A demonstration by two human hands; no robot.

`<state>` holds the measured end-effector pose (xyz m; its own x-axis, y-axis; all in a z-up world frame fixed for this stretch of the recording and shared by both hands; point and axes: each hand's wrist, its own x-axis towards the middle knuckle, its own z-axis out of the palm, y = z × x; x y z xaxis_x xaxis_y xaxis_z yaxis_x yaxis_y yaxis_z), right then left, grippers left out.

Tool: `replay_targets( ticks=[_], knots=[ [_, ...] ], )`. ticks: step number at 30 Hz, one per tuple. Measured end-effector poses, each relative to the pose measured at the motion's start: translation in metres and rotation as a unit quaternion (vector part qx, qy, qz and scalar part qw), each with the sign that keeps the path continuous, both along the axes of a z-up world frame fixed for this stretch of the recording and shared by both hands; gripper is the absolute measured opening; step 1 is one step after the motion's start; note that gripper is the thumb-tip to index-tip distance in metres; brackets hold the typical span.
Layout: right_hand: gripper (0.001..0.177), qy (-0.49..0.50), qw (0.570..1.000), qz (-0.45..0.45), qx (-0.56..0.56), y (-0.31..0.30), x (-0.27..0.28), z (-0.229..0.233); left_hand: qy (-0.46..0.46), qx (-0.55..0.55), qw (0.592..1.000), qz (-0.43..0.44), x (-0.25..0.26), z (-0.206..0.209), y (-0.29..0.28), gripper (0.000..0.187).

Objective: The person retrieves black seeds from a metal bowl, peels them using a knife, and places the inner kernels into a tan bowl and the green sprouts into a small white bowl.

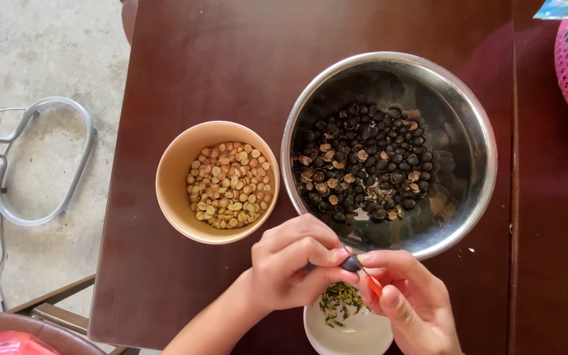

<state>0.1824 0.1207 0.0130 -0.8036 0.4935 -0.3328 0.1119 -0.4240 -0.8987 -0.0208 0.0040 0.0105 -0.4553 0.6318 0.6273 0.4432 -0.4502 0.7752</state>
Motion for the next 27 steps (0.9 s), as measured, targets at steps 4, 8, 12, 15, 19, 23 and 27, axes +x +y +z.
replay_targets(
  ticks=[4,8,12,15,19,23,27],
  knots=[
    [0.052,-0.007,1.0,-0.005,-0.03,-0.001,0.0,-0.004,0.122,0.006,0.992,0.045,-0.007,0.007,0.0,0.025],
    [0.049,0.009,0.997,-0.013,-0.081,0.0,0.0,-0.011,0.233,0.014,0.971,0.055,-0.015,0.014,0.0,0.025],
    [0.034,0.06,0.968,0.001,-0.242,0.003,-0.001,-0.016,0.286,0.015,0.957,0.044,-0.022,0.017,-0.002,0.02],
    [0.04,0.06,0.954,0.023,-0.293,0.009,-0.007,-0.008,0.317,0.03,0.948,0.019,-0.029,0.016,-0.003,0.016],
    [0.052,-0.016,0.95,-0.01,-0.31,0.009,-0.013,-0.001,0.344,0.051,0.937,-0.032,-0.029,0.014,-0.002,0.011],
    [0.048,0.092,0.965,-0.042,-0.24,-0.003,0.0,-0.011,0.14,0.027,0.99,-0.024,-0.009,0.011,0.001,0.022],
    [0.035,0.134,0.985,-0.108,0.013,-0.016,0.004,-0.013,-0.131,-0.043,0.989,-0.055,0.016,0.01,0.004,0.031]
  ],
)
